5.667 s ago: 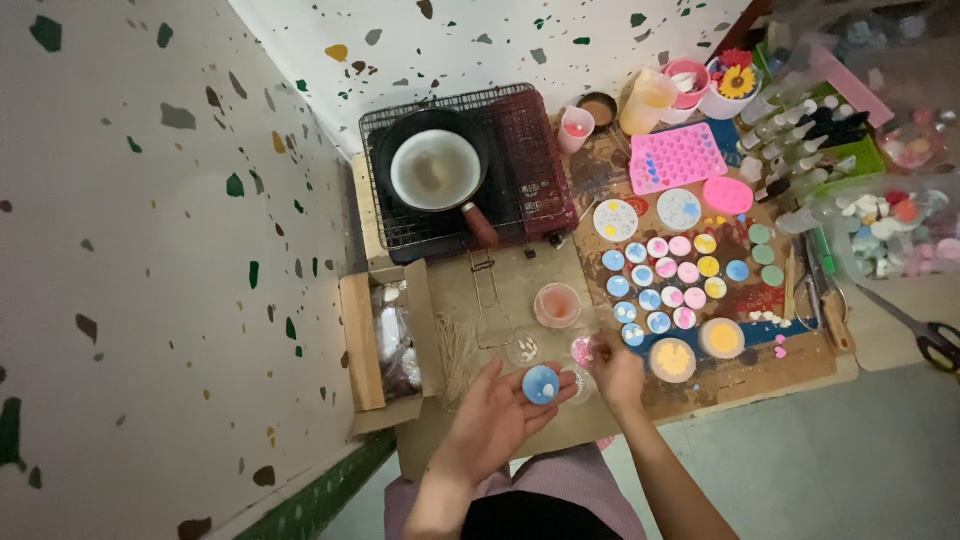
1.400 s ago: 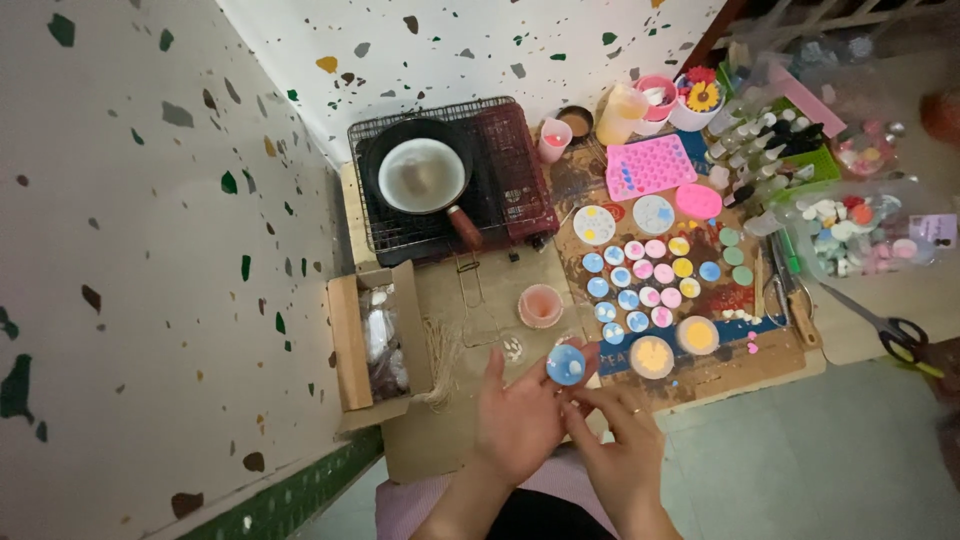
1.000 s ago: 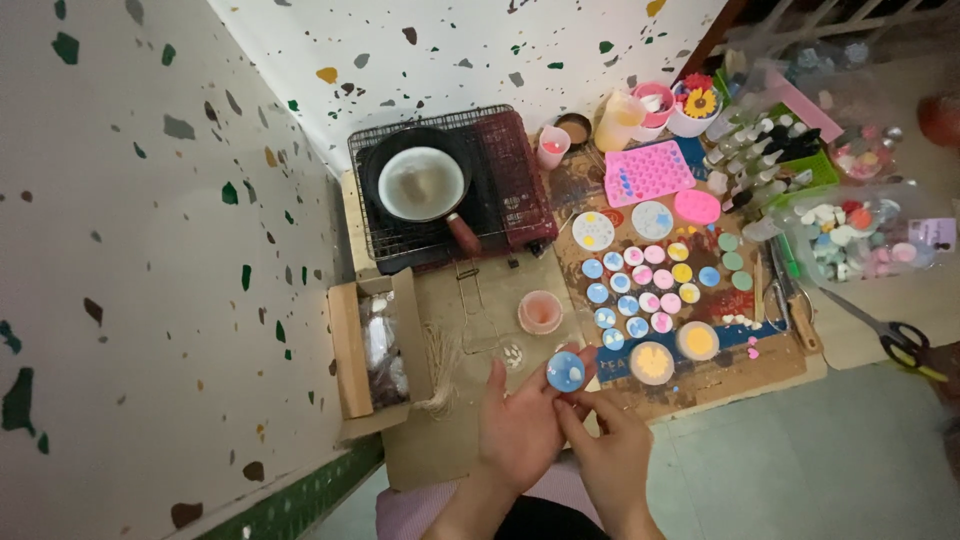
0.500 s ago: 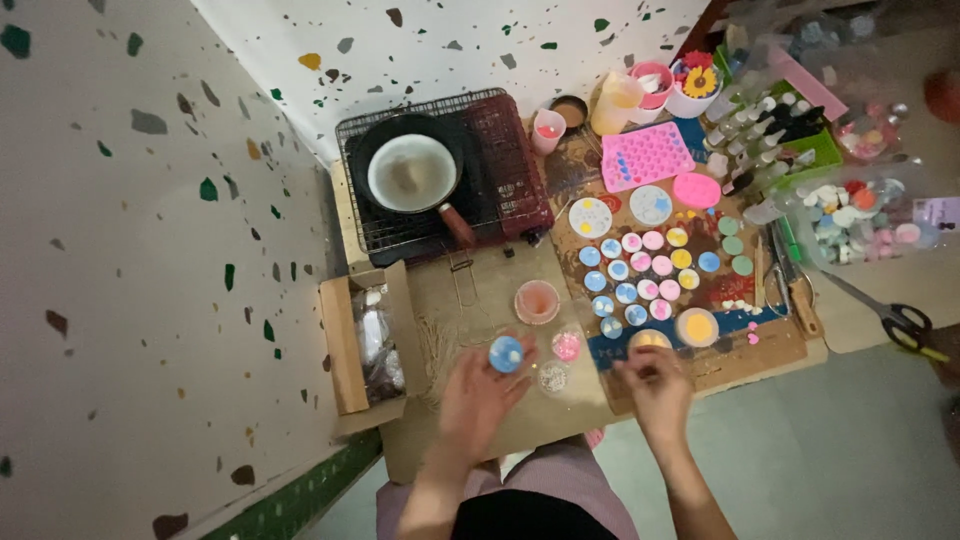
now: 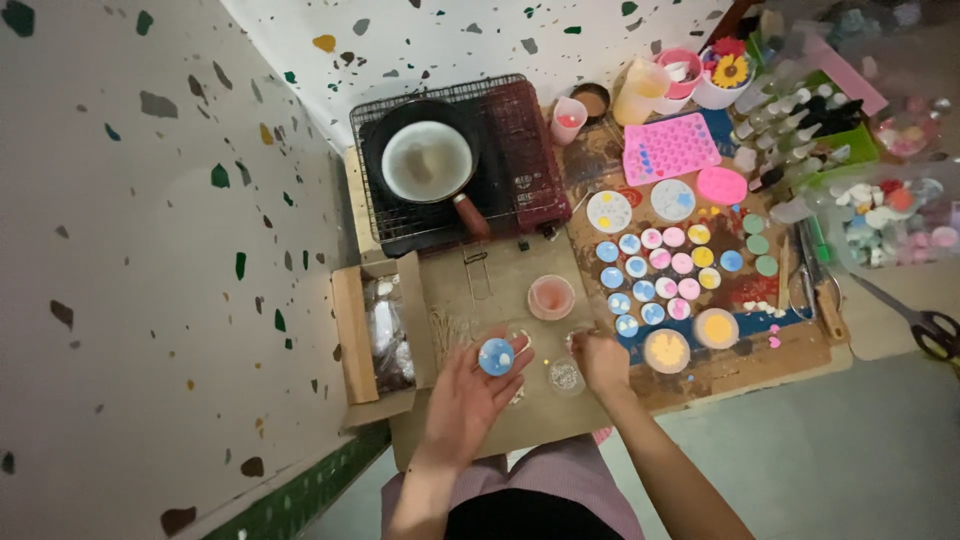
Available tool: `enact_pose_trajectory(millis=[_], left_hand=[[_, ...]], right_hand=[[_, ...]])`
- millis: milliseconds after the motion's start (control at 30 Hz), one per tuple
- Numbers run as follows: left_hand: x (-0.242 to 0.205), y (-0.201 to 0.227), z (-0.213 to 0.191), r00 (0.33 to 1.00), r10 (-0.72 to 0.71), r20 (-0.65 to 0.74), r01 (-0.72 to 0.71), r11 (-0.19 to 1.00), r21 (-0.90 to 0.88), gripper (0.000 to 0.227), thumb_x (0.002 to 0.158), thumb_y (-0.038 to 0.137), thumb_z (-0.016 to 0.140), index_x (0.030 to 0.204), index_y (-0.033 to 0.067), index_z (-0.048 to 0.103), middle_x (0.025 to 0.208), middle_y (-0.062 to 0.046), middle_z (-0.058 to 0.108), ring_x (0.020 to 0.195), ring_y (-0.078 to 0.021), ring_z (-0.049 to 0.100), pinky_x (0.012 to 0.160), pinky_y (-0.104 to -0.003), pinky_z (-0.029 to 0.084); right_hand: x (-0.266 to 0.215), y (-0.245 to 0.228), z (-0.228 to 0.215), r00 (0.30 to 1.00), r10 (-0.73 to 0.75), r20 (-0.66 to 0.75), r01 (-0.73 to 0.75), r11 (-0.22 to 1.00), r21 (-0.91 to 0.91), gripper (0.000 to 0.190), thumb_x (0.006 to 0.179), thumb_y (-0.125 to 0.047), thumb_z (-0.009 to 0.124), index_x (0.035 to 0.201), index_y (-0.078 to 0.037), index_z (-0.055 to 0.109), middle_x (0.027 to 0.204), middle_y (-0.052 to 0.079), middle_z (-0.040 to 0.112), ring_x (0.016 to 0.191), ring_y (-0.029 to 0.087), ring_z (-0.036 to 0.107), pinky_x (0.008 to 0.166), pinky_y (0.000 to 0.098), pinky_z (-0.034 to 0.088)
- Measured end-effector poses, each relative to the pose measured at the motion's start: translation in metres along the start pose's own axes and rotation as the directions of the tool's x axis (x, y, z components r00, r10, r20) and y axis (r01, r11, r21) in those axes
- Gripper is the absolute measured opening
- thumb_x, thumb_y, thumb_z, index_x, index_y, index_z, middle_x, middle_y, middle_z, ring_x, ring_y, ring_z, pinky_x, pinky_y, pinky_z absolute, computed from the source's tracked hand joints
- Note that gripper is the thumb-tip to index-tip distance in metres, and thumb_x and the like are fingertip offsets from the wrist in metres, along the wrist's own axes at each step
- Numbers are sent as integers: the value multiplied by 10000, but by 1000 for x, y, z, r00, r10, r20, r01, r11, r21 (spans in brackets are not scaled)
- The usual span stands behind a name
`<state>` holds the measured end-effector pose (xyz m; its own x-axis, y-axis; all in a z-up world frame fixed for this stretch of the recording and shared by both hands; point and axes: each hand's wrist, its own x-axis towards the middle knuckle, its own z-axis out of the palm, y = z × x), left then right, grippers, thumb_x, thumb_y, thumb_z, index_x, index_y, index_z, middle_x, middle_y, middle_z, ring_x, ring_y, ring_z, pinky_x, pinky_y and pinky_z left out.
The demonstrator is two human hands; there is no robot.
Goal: The person is decorating small handcrafted candles with colorful wax shapes and using a heat gun to smooth the wax surface.
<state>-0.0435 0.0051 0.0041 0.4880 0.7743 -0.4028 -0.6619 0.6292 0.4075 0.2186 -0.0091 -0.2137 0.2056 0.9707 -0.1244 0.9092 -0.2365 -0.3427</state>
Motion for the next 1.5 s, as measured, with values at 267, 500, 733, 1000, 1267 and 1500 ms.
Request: enact_pose_trajectory(millis=[267, 500, 733, 1000, 1267, 1500], left_hand=[[7, -1, -9, 999, 5, 54, -4, 1000, -24, 652, 1058, 453, 303, 1510, -9, 391, 1531, -283, 492, 1400, -347, 523, 1071, -397, 486], [14, -5, -15, 999, -37, 3, 37, 998, -48, 702, 1035, 467, 317, 1526, -28, 395, 1515, -291, 522, 1380, -363, 540, 1082, -413, 461], [12, -4, -10, 999, -47, 7, 47, 998, -36, 733, 1029, 503, 298, 1514, -38, 396, 1526, -308, 499, 1412, -373, 516, 1146, -437, 427], [14, -10, -12, 996, -52, 69, 57, 995, -85, 703, 1039, 481, 343, 1509, -39, 400, 1506, -310, 514, 1383, -374, 537, 1144, -451, 451], [7, -9, 3, 995, -60, 84, 67, 995, -79, 719, 1046, 487, 320, 1506, -61, 381, 1496, -322, 508, 1370, -391, 544, 1165, -468, 444], [6, -11, 9, 991, -98, 92, 104, 993, -63, 705, 1059, 467, 295, 1521, -58, 382, 1503, -313, 515, 1356, -372, 563, 1107, -448, 493]], right_hand=[[-3, -1, -3, 998, -35, -58, 30, 997, -76, 158, 801, -143, 707, 952, -121, 751, 1190, 131, 681, 723, 291, 712, 611, 403, 574], [-29, -52, -36, 961, -208, -185, 225, 971, 78, 100, 809, -118, 683, 909, -123, 685, 825, 54, 683, 735, 246, 583, 602, 382, 471], [-90, -31, 40, 961, -215, 173, 206, 976, 66, 183, 875, -269, 596, 981, -124, 561, 817, 146, 726, 676, 393, 695, 568, 507, 519], [-85, -32, 60, 940, -167, 297, 151, 986, 75, 563, 858, -135, 585, 1394, -67, 428, 1514, 174, 512, 942, 419, 705, 705, 517, 567], [-81, -25, 83, 954, -152, 260, 140, 988, 64, 480, 871, -209, 600, 1314, -54, 498, 1169, 188, 668, 834, 411, 698, 659, 524, 547], [-84, -42, 35, 954, 55, 293, -110, 978, 176, 393, 870, -220, 657, 1242, -144, 553, 983, 146, 756, 839, 369, 750, 690, 483, 576]])
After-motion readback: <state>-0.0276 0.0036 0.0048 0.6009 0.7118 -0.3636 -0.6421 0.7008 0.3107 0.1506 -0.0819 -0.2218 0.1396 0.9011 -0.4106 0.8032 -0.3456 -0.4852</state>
